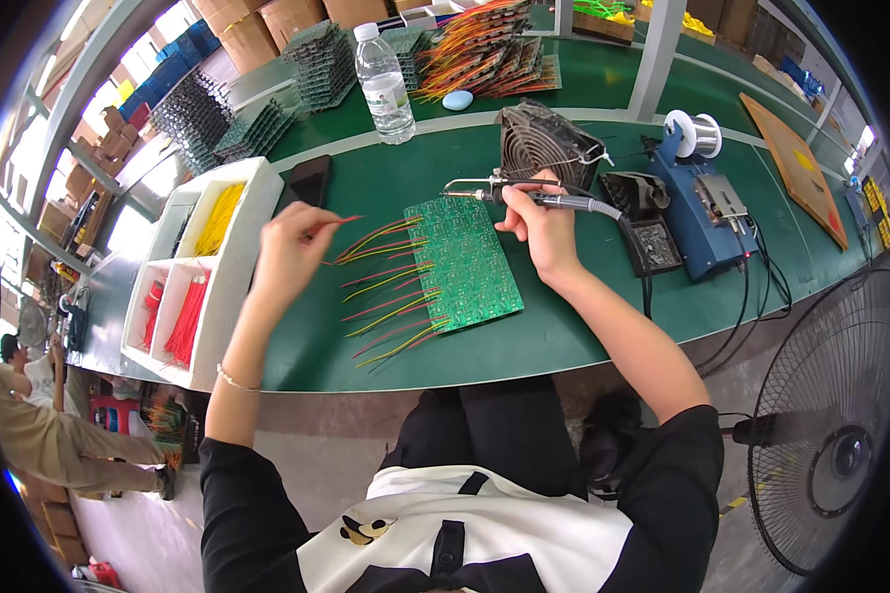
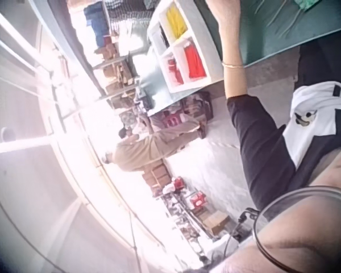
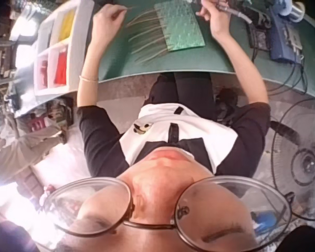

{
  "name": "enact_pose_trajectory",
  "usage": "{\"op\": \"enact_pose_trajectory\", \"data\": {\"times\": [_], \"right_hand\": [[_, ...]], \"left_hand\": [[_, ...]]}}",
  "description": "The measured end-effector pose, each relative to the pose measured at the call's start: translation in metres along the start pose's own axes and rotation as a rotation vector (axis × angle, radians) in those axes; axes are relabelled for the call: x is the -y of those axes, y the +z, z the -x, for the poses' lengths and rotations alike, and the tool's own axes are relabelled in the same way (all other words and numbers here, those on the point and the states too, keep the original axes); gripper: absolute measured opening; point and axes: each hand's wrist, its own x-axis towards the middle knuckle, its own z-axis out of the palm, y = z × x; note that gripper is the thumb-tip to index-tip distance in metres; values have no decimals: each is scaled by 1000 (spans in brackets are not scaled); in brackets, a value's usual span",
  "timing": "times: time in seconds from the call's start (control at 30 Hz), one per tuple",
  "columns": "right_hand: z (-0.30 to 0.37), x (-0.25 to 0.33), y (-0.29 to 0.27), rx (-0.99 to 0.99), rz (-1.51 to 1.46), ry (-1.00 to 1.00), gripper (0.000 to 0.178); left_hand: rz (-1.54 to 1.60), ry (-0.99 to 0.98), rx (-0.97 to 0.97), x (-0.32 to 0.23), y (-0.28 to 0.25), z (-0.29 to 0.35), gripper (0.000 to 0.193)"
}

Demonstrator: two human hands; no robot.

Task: The person solders wires onto a circuit board using a soldering iron, retrieving bundles of colored wires from a partitioned organizer and attaching them to the board.

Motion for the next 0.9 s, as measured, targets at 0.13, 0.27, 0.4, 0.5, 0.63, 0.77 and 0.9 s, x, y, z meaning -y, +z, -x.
{"op": "enact_pose_trajectory", "data": {"times": [0.13,0.27,0.4,0.5,0.63,0.77,0.9], "right_hand": [[12,-2,3,-7,78,-27,17],[22,4,4,-22,175,-140,17],[22,0,4,11,151,-116,19],[23,-1,5,29,112,-116,18],[22,2,6,60,142,-113,19],[22,-1,4,76,190,-111,20],[23,1,6,86,196,-117,19]], "left_hand": [[137,56,3,-9,52,-7,8],[189,78,-10,-10,74,-9,10],[192,95,22,-6,87,-7,11],[223,79,-13,-6,87,-7,7],[228,70,-4,-4,91,-5,10],[241,35,-14,-3,93,-4,10],[256,25,-23,-4,92,-5,10]]}}
